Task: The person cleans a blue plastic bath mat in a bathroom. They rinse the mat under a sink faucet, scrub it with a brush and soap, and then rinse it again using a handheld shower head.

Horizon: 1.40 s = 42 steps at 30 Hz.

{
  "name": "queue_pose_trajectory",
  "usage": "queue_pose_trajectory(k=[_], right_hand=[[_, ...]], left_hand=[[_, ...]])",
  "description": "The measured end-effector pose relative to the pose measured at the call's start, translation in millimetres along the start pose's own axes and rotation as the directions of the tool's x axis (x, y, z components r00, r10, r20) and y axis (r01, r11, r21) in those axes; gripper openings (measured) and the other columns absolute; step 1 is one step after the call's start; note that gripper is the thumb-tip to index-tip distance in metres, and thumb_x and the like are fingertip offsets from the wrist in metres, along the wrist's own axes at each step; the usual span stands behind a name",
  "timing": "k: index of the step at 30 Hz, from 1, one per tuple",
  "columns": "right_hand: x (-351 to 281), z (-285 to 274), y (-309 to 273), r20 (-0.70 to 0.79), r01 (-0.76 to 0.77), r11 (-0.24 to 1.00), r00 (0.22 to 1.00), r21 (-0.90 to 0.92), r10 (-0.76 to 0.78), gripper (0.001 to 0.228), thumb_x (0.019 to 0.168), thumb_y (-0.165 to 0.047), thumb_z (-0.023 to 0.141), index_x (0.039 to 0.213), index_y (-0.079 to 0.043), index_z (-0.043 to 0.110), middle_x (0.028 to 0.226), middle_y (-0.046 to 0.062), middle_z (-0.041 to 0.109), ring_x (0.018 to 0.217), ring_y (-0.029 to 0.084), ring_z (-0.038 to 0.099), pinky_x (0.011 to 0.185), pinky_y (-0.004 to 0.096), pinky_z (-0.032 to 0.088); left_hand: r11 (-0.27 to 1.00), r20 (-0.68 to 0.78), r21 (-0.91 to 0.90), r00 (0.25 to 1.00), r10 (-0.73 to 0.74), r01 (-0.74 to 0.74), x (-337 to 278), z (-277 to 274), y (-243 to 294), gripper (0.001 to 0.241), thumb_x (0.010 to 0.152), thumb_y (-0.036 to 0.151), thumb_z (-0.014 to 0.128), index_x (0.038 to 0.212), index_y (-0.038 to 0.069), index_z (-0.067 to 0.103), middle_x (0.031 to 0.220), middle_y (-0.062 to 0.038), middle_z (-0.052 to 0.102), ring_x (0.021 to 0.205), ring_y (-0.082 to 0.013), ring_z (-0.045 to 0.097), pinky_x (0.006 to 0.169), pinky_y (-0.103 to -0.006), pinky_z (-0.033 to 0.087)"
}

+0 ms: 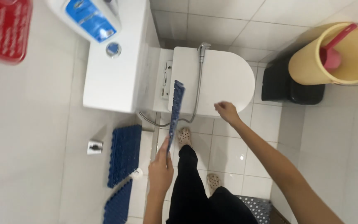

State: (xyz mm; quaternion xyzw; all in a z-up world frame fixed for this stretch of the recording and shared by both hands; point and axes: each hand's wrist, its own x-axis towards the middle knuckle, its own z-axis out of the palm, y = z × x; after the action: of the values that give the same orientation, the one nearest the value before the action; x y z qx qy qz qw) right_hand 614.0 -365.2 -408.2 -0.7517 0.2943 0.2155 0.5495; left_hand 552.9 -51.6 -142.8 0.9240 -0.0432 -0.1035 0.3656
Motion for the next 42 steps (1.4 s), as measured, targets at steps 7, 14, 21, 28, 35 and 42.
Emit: queue_pose_trajectory(k=[7, 14, 21, 28, 35, 42], right_hand=[[259, 59, -10, -0.249, -0.036, 0.990, 0.968, -0.138, 0.001, 0.056, 0.096, -0.046, 0.070, 0.119, 0.004, 0.068, 0.114, 0.021, 0.072, 0.106, 0.031, 0.069, 0.092, 0.042, 0.055], [397, 98, 0, -0.445, -0.088, 0.975, 0.895, -0.204, -0.012, 0.092, 0.093, -0.056, 0.082, 0.141, 0.012, 0.041, 0.134, 0.031, 0.050, 0.124, 0.044, 0.051, 0.105, 0.055, 0.040], [415, 89, -9, -0.488, -0.179, 0.971, 0.869, -0.158, 0.081, 0.075, 0.079, -0.027, 0.084, 0.126, 0.009, 0.039, 0.119, 0.026, 0.057, 0.105, 0.036, 0.061, 0.085, 0.051, 0.054], [306, 39, -16, -0.120, -0.094, 0.821, 0.974, 0.564, 0.194, 0.028, 0.096, -0.015, 0.066, 0.111, 0.004, 0.052, 0.088, 0.007, 0.056, 0.064, 0.017, 0.060, 0.053, 0.033, 0.054], [83, -25, -8, -0.268, -0.102, 0.820, 0.916, 0.563, 0.298, 0.036, 0.103, -0.042, 0.063, 0.105, -0.007, 0.056, 0.072, 0.002, 0.054, 0.058, 0.013, 0.055, 0.053, 0.028, 0.050], [-54, -71, 29, -0.530, 0.161, 0.703, 0.775, 0.693, 0.344, 0.039, 0.105, -0.037, 0.065, 0.082, -0.007, 0.055, 0.071, 0.009, 0.057, 0.064, 0.022, 0.060, 0.067, 0.040, 0.058]], left_hand=[[0.993, 0.111, 0.117, 0.994, 0.000, -0.013, 91, 24, -75, 0.065, 0.089, -0.005, 0.057, 0.150, 0.015, 0.046, 0.134, -0.016, 0.067, 0.088, -0.0370, 0.075, 0.064, -0.0410, 0.061], [0.978, 0.252, 0.183, 0.956, -0.149, 0.105, 111, 23, -121, 0.065, 0.086, -0.005, 0.058, 0.146, 0.016, 0.048, 0.141, -0.015, 0.063, 0.088, -0.0337, 0.078, 0.055, -0.0378, 0.061], [0.996, 0.214, 0.084, 0.975, -0.053, 0.036, 124, 15, -149, 0.067, 0.089, -0.006, 0.060, 0.151, 0.013, 0.042, 0.142, -0.018, 0.063, 0.118, -0.0376, 0.069, 0.085, -0.0394, 0.063], [0.988, 0.220, 0.004, 0.963, -0.154, 0.157, 124, 10, -154, 0.050, 0.094, 0.000, 0.062, 0.142, 0.006, 0.052, 0.132, -0.022, 0.068, 0.114, -0.0369, 0.072, 0.085, -0.0390, 0.063], [0.952, 0.277, -0.210, 0.948, -0.159, 0.221, 163, 28, -121, 0.047, 0.098, 0.011, 0.063, 0.142, -0.001, 0.052, 0.125, -0.028, 0.069, 0.108, -0.0390, 0.074, 0.087, -0.0396, 0.060], [0.757, 0.330, -0.618, 0.944, 0.005, 0.212, 205, 152, -139, 0.070, 0.098, 0.013, 0.071, 0.156, 0.000, 0.033, 0.138, -0.022, 0.062, 0.124, -0.0325, 0.065, 0.103, -0.0399, 0.054]])
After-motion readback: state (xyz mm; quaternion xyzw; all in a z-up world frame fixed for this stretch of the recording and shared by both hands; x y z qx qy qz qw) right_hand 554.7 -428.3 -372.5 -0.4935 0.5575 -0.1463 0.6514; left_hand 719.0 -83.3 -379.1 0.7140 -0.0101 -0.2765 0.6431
